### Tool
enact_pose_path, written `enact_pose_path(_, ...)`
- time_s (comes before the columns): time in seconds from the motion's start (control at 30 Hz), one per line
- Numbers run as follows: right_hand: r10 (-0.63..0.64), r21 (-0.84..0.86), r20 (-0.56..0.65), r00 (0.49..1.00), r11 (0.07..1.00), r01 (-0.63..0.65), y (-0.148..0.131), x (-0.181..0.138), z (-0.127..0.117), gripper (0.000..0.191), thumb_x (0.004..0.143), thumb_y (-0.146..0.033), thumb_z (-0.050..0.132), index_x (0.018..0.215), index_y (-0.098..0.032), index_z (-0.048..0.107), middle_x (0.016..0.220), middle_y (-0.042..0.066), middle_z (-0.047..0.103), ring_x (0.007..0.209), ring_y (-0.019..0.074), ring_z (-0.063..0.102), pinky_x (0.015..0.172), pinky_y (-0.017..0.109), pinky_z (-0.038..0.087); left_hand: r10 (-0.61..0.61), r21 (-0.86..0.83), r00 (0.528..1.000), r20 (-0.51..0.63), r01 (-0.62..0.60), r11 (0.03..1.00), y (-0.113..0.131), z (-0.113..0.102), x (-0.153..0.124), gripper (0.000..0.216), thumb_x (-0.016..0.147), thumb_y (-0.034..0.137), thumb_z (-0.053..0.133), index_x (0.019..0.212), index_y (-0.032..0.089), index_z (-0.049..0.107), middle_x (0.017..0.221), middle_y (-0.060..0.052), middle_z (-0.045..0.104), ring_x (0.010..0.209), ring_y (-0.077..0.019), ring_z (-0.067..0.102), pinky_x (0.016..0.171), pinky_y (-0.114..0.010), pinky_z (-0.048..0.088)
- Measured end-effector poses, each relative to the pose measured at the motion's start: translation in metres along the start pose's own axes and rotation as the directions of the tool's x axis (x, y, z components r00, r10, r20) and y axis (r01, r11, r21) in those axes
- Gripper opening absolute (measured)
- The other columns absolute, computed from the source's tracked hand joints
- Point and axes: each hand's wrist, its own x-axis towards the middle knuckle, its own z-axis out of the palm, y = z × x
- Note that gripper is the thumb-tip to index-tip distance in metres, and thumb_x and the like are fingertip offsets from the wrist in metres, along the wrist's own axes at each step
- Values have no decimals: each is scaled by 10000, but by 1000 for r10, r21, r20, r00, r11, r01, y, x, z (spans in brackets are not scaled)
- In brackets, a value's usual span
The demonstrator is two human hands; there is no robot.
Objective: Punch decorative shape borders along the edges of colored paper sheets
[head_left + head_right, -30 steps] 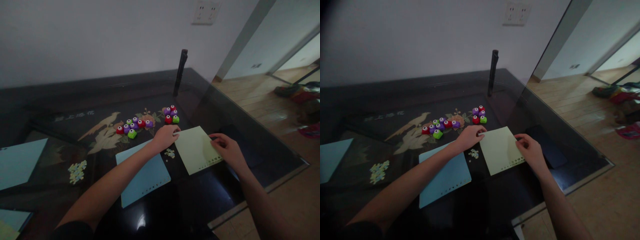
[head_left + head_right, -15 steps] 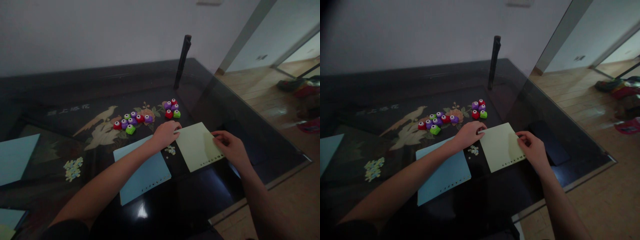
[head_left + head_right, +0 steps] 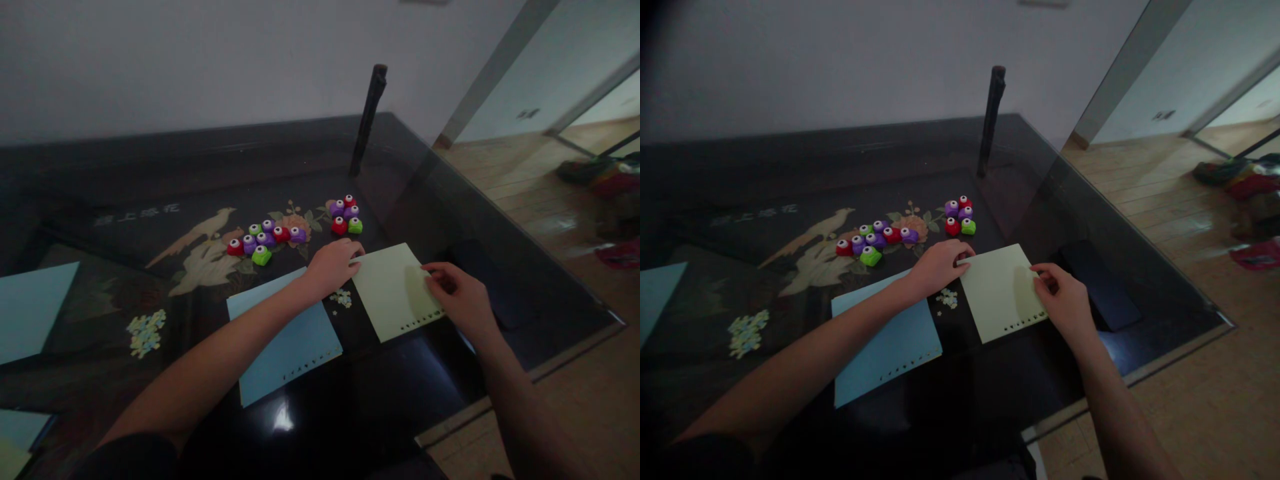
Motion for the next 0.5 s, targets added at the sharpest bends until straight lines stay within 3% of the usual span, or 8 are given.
enact_pose_path(0.17, -86, -94, -12, 996, 992, 85, 4, -1, 3, 201, 779, -277, 557, 920, -210, 685, 720, 36, 596, 601, 185, 557, 580, 329, 450, 7, 4, 1000, 0, -7, 1000, 0, 0, 0, 179, 823, 140, 571, 978, 175, 656, 876, -37, 625, 806, -196, 601, 732, -314, 485)
enact_pose_path(0.33, -224, -220, -44, 974, 953, 209, 10, -1, 5, 203, 807, -262, 539, 923, -196, 692, 903, 86, 602, 695, 206, 564, 641, 359, 475, 38, 14, 999, -25, -38, 999, -1, 1, 1, 172, 832, 140, 582, 991, 167, 643, 960, -53, 611, 900, -202, 589, 819, -326, 486)
enact_pose_path(0.5, -252, -226, -37, 967, 945, 237, 13, 1, 6, 196, 802, -253, 543, 913, -199, 696, 940, 101, 597, 792, 241, 582, 683, 384, 489, 71, 41, 996, -48, -69, 997, -4, 6, 0, 162, 831, 124, 576, 975, 160, 642, 1014, -72, 598, 984, -218, 562, 896, -347, 471)
